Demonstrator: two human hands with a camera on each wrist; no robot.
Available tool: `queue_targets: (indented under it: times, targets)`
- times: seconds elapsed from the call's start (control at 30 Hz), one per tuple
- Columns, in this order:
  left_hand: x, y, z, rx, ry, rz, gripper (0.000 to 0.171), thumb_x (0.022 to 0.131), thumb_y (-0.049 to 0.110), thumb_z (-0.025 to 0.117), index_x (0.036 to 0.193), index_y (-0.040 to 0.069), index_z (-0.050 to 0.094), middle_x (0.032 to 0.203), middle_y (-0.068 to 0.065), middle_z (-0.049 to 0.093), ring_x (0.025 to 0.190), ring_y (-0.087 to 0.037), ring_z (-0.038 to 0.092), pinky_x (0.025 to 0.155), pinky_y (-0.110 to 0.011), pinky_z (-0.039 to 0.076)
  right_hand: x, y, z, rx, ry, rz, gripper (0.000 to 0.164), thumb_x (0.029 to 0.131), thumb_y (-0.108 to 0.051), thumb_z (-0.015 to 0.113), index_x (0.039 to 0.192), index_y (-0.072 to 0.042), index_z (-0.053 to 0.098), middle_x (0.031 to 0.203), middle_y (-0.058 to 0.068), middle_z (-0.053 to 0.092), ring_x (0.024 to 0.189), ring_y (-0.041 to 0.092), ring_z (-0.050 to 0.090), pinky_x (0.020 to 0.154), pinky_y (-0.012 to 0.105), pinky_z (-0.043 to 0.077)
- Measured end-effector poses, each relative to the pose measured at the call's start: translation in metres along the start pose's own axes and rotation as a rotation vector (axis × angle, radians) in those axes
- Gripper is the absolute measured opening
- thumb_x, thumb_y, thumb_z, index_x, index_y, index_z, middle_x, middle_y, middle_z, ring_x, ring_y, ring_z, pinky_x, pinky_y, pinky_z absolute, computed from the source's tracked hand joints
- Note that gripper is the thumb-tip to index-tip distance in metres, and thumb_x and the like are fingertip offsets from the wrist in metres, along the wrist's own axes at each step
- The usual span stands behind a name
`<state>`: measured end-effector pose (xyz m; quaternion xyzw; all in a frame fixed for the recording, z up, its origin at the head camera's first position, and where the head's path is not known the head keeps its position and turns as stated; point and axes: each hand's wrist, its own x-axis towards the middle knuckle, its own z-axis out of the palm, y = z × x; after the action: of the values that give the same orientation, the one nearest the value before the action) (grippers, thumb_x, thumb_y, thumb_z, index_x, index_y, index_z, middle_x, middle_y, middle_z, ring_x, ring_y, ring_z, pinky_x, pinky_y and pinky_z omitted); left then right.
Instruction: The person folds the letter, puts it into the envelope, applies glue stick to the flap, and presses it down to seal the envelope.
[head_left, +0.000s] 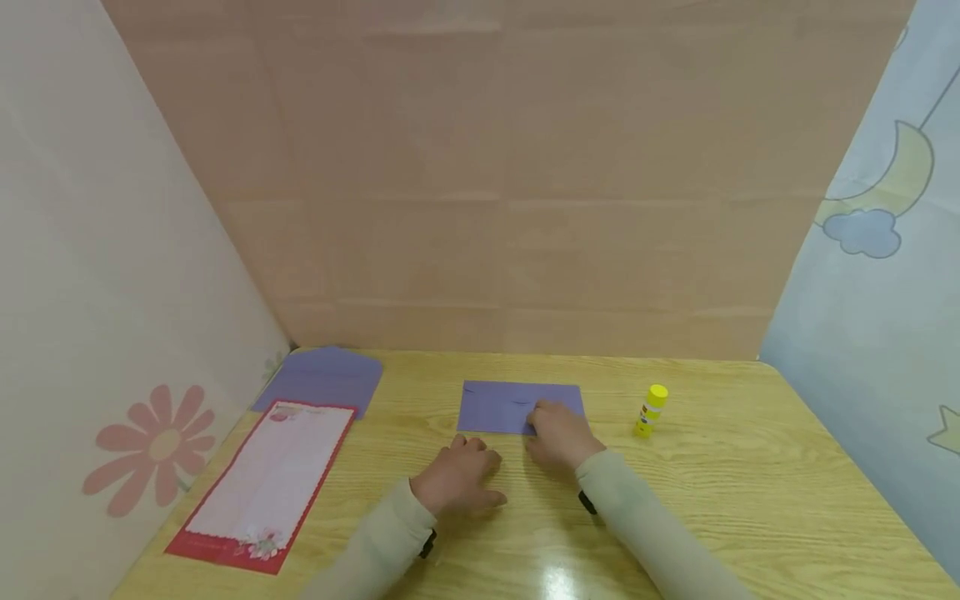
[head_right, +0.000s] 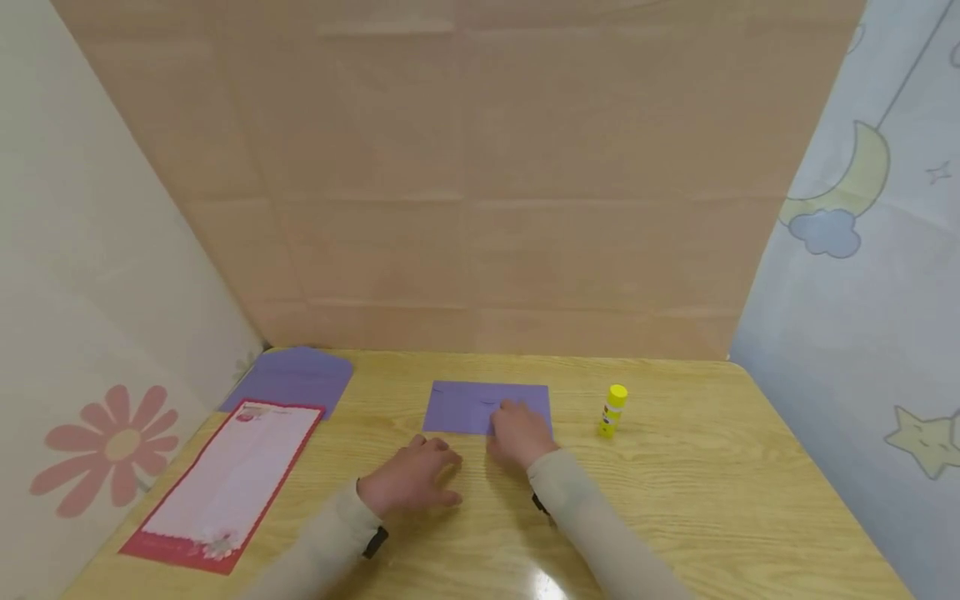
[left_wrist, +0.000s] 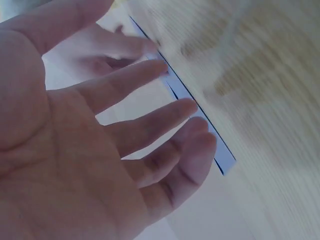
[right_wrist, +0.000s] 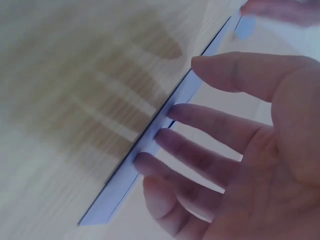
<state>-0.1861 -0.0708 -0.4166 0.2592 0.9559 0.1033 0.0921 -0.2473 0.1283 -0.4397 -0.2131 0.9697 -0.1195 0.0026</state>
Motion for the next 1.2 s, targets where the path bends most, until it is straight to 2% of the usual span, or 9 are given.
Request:
queue_targets:
  times: [0.23, 0.5, 0.67, 0.83, 0.93, 1.03, 1.1, 1.2]
  targets:
    - [-0.009, 0.01, 0.003, -0.017, -0.062, 0.062, 0.043, 0.084, 0.042, 0.077, 0.118, 0.016, 0.072, 0.109, 0.0, 0.063, 0.095, -0.016, 0.047, 0.075, -0.035, 0.044, 0.018, 0.009, 0.004, 0.0, -0.046, 0.008, 0.028, 0.088, -0.014, 0.07, 0.112, -0.002, 0.072, 0.105, 0.011, 0.061, 0.1, 0.034, 0.059, 0.088, 0.049, 0.052]
    - [-0.014, 0.013, 0.004, -0.036, -0.137, 0.097, 0.034, 0.084, 0.041, 0.078, 0.112, 0.023, 0.074, 0.113, 0.005, 0.062, 0.096, -0.014, 0.047, 0.073, -0.033, 0.044, 0.027, 0.011, 0.006, -0.006, -0.071, 0.018, 0.032, 0.088, -0.016, 0.07, 0.117, -0.001, 0.07, 0.115, 0.014, 0.061, 0.107, 0.039, 0.057, 0.093, 0.052, 0.051]
    - [-0.015, 0.014, 0.006, -0.048, -0.143, 0.104, 0.034, 0.084, 0.039, 0.078, 0.114, 0.023, 0.074, 0.112, 0.006, 0.062, 0.096, -0.014, 0.046, 0.073, -0.032, 0.044, 0.033, 0.013, 0.004, 0.013, -0.103, 0.042, 0.038, 0.089, -0.018, 0.069, 0.123, -0.001, 0.068, 0.121, 0.015, 0.06, 0.115, 0.04, 0.055, 0.098, 0.053, 0.048]
    - [-0.016, 0.014, 0.005, -0.024, -0.12, 0.124, 0.035, 0.083, 0.04, 0.078, 0.113, 0.023, 0.074, 0.113, 0.004, 0.062, 0.098, -0.016, 0.048, 0.074, -0.033, 0.046, 0.037, 0.016, 0.001, 0.038, -0.124, 0.057, 0.043, 0.089, -0.018, 0.069, 0.129, -0.002, 0.065, 0.128, 0.016, 0.059, 0.121, 0.04, 0.054, 0.1, 0.053, 0.047]
    - [-0.016, 0.014, 0.001, -0.024, -0.111, 0.117, 0.034, 0.083, 0.04, 0.078, 0.113, 0.023, 0.074, 0.116, 0.003, 0.062, 0.101, -0.017, 0.049, 0.078, -0.035, 0.048, 0.037, 0.018, -0.003, 0.105, -0.098, 0.079, 0.042, 0.09, -0.012, 0.065, 0.13, -0.003, 0.063, 0.13, 0.016, 0.059, 0.122, 0.038, 0.055, 0.1, 0.052, 0.047]
    - [-0.016, 0.012, -0.003, -0.062, -0.1, 0.1, 0.033, 0.085, 0.038, 0.077, 0.114, 0.021, 0.074, 0.119, 0.002, 0.064, 0.105, -0.02, 0.051, 0.083, -0.039, 0.049, 0.036, 0.019, -0.006, 0.191, -0.024, 0.108, 0.037, 0.093, -0.011, 0.064, 0.129, -0.003, 0.062, 0.129, 0.015, 0.062, 0.119, 0.035, 0.058, 0.096, 0.051, 0.049]
    - [-0.016, 0.007, -0.005, -0.099, -0.084, 0.082, 0.033, 0.087, 0.036, 0.075, 0.116, 0.019, 0.074, 0.119, 0.002, 0.064, 0.108, -0.022, 0.052, 0.086, -0.042, 0.049, 0.033, 0.019, -0.008, 0.245, 0.042, 0.129, 0.028, 0.095, -0.013, 0.065, 0.122, -0.004, 0.064, 0.122, 0.013, 0.066, 0.111, 0.032, 0.063, 0.09, 0.05, 0.052]
    - [-0.018, -0.006, -0.005, -0.149, -0.016, 0.062, 0.031, 0.09, 0.032, 0.073, 0.115, 0.013, 0.073, 0.118, -0.002, 0.066, 0.112, -0.027, 0.056, 0.093, -0.046, 0.049, 0.028, 0.022, -0.01, 0.293, 0.132, 0.133, 0.006, 0.095, -0.016, 0.068, 0.098, -0.011, 0.067, 0.098, 0.004, 0.069, 0.086, 0.022, 0.065, 0.072, 0.041, 0.054]
